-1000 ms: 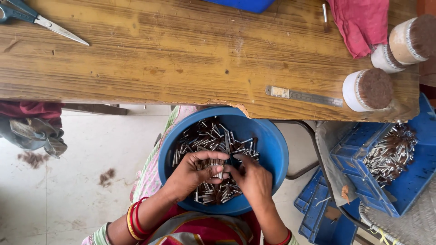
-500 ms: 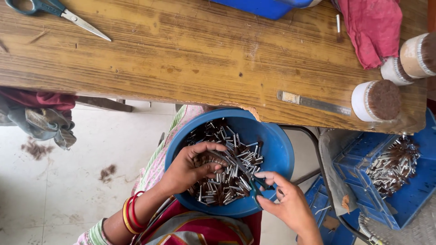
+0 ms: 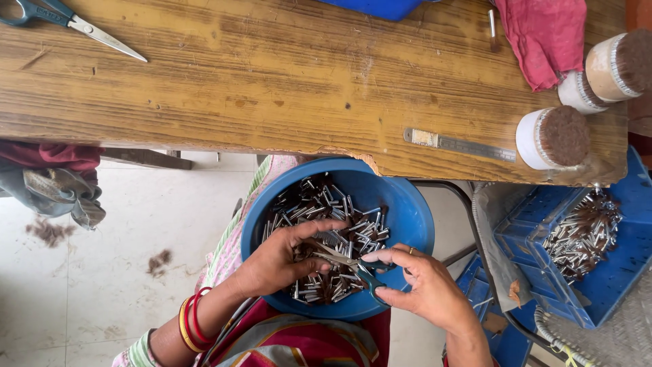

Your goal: Inserting small metal pins into a circular rubber or foam holder and using a ruler to check alignment.

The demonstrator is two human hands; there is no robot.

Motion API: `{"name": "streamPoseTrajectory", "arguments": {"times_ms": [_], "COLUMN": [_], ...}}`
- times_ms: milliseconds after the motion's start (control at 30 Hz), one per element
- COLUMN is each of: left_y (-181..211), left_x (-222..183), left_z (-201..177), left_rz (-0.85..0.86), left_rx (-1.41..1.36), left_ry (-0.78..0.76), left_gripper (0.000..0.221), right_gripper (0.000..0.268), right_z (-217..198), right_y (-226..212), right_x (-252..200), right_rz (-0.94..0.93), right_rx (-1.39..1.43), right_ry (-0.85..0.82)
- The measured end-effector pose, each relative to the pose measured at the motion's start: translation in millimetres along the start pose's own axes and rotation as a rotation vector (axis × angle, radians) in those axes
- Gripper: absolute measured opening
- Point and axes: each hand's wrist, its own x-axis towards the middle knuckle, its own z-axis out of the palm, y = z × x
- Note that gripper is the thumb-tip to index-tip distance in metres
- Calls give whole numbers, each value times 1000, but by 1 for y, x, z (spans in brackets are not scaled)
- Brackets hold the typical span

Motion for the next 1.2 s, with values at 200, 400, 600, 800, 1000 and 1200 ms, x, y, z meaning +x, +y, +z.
{"name": "streamPoseTrajectory", "arguments": {"times_ms": [200,400,600,800,1000,1200], "left_y": [2,2,-22,-14,-21,-20], "left_x": [-1,-1,10,15,18,18], "left_z": [0,1,7,22,23,23], "left_rz": [5,-35,5,-114,-101,-108], "left_rx": [27,-60,-218,-304,-299,-389], "left_ry": [-7,6,126,139,129,81], "left_gripper": [69,70,70,72,78,82], "right_gripper": [53,54,35,20,17,17], "right_z": [1,4,29,75,81,79], "right_y": [15,40,32,60,73,74], "right_x": [2,6,24,50,60,63], "right_rz": [13,143,-155,-337,-395,-373], "right_rx": [109,154,-293,460,835,906], "right_ry": [-58,-82,171,379,315,285]}}
